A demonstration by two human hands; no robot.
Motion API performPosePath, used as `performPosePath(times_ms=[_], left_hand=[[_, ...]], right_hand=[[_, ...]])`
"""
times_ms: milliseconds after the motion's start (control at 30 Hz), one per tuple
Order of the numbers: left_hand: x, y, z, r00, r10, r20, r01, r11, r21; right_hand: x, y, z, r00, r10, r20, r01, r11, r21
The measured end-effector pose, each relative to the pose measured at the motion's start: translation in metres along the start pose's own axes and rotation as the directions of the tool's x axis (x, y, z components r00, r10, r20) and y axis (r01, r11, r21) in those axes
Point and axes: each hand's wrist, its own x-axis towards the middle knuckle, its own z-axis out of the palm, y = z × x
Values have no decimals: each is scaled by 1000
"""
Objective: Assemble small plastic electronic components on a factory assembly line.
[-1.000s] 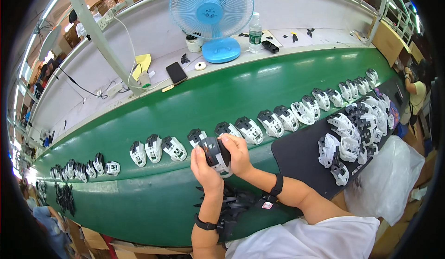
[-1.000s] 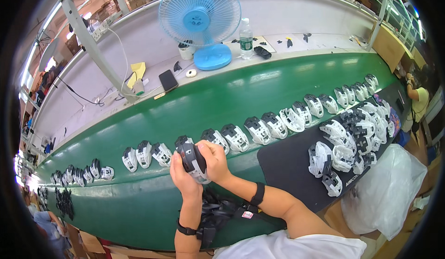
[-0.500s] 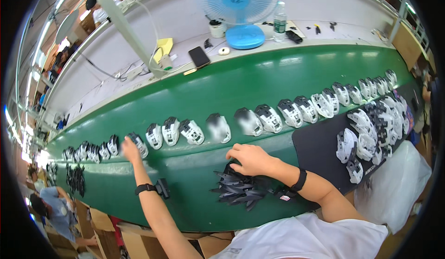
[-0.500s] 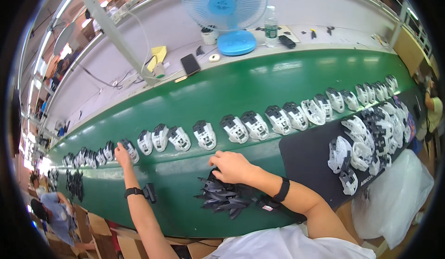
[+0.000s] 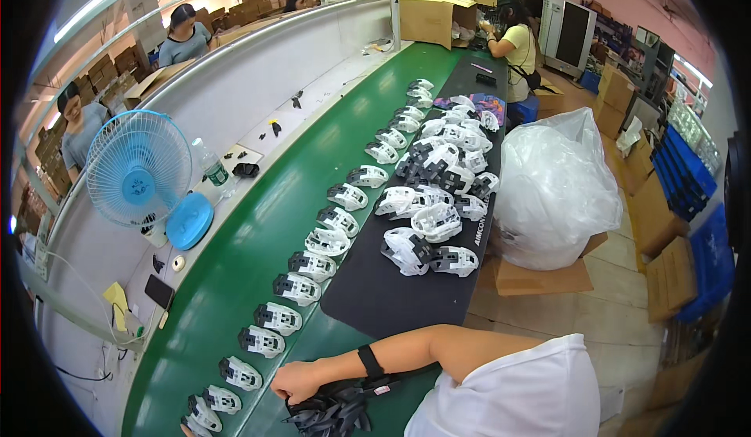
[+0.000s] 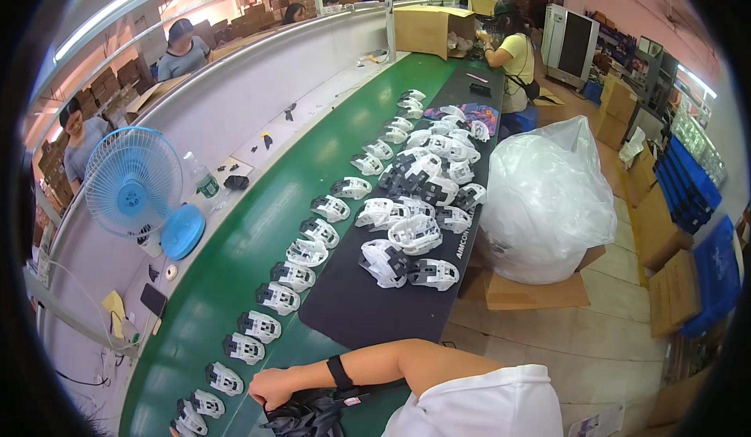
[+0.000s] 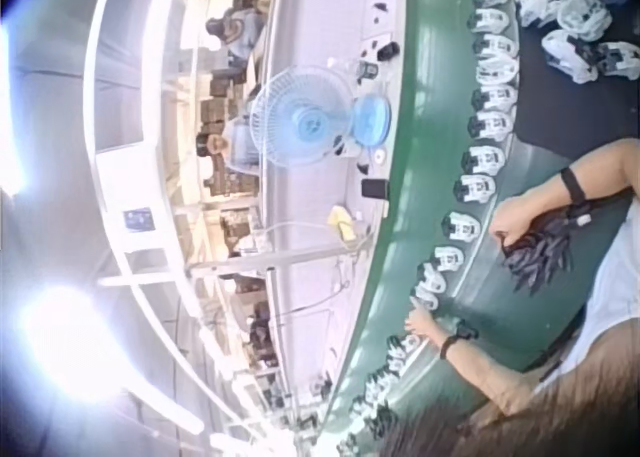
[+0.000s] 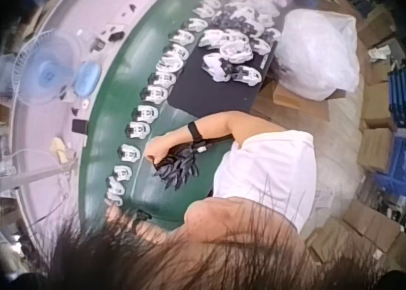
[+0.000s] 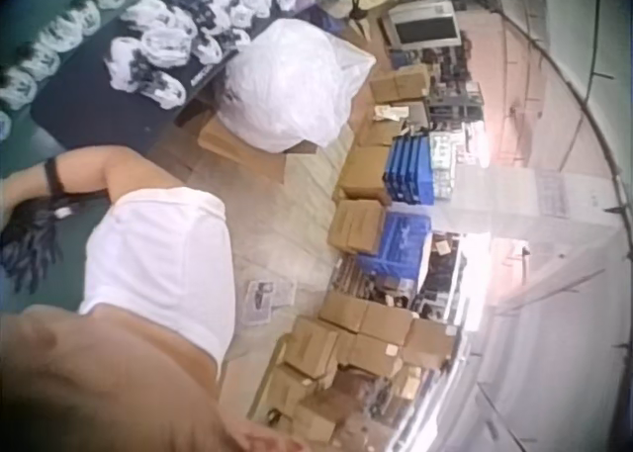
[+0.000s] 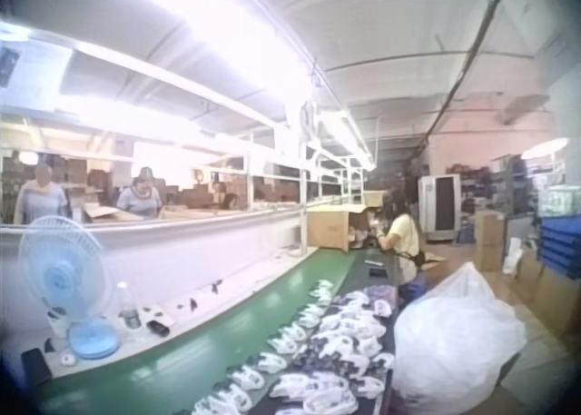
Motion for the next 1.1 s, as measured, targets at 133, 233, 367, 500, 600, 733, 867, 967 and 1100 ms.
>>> performPosePath(times_ms=[133,233,367,500,600,733,867,967,1100], left_hand=[[-9,-4,-9,955,-59,289,15,988,153],[-12,3,-18,957,-200,208,172,975,142],[5,46,-40,923,-384,36,382,898,-219],[12,51,-83,857,-514,-29,451,777,-440],[9,62,-113,697,-705,132,369,195,-909],[11,140,-178,785,-532,319,18,-495,-869],[1,189,-223,858,-410,310,-63,-682,-728],[-2,216,-219,869,-321,377,19,-739,-673],[1,242,-227,879,-259,400,122,-690,-713]], right_hand=[[-1,6,-2,991,-124,-44,128,986,106],[-6,6,-12,981,-151,-123,186,917,352],[-15,6,-32,979,-103,-174,143,962,232],[-14,9,-31,993,12,-121,-11,1000,8],[-6,-1,-36,997,77,-23,-78,996,-46],[-1,-9,-29,997,-72,40,80,963,-256],[10,-10,-11,988,-95,118,119,969,-215],[9,-10,-21,994,-110,4,109,991,72],[3,-30,-44,963,-30,-268,126,929,349]])
